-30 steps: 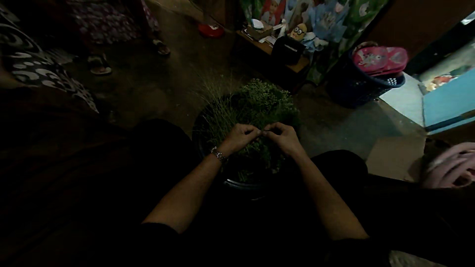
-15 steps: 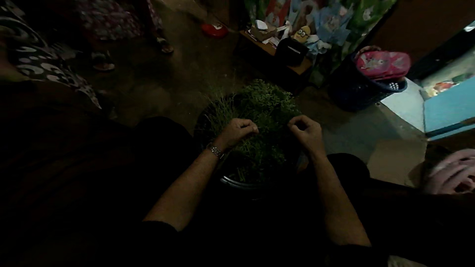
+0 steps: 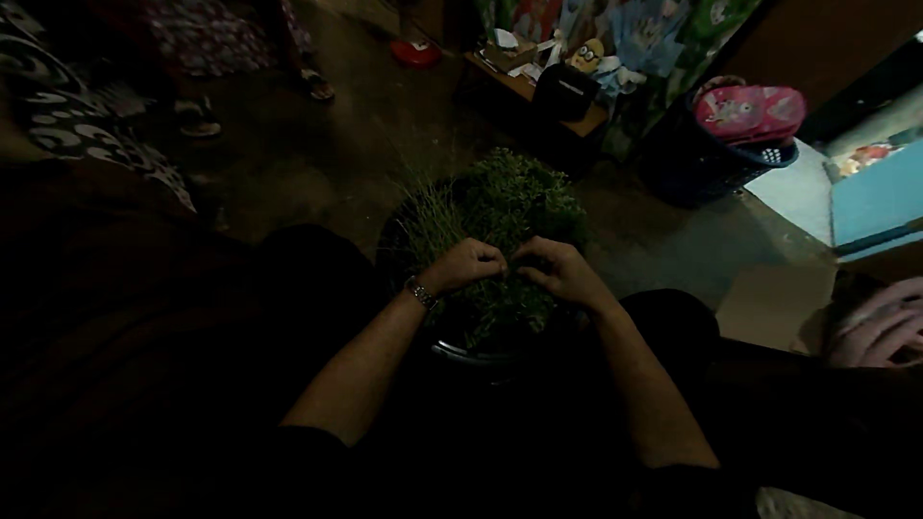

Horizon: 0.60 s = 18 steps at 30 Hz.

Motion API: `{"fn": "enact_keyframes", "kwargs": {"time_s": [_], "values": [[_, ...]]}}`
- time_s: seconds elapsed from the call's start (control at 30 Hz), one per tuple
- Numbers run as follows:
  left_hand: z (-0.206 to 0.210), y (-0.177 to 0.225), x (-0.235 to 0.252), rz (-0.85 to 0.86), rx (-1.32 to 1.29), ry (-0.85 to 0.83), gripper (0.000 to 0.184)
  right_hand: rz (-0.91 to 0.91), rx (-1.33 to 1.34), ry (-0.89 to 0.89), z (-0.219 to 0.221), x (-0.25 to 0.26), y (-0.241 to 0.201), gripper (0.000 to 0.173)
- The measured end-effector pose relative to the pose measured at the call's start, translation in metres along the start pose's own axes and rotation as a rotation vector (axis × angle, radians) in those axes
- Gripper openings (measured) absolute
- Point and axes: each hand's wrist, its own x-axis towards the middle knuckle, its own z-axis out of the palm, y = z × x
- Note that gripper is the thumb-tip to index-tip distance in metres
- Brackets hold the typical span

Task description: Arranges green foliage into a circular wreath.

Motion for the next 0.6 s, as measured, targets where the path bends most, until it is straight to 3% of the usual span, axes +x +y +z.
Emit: {"fn": "enact_keyframes", "kwargs": {"time_s": [0.17,0.33,0.43,0.5,0.6], "values": [[-0.002,-0.005,0.003,0.007,0.004,-0.047,0.021,0.071,0.017,0.016,0.004,0.0,-0.007,0.009],[0.001,0.001,0.002,-0.003,-0.098,-0.022,0.026,0.293,0.12,0.134,0.005,0.002,-0.016,0.008],[-0.003,-0.005,0.001,0.0,-0.167,-0.018,0.027,0.335,0.147,0.297,-0.008,0.002,-0.006,0.014],[-0.004,-0.007,0.0,0.009,-0.22,-0.012,0.027,0.356,0.12,0.358,-0.016,0.001,0.005,0.026],[-0.004,-0.009,0.0,0.013,-0.273,-0.018,0.028,0.302,0.061,0.235,-0.022,-0.003,0.012,0.041]]}}
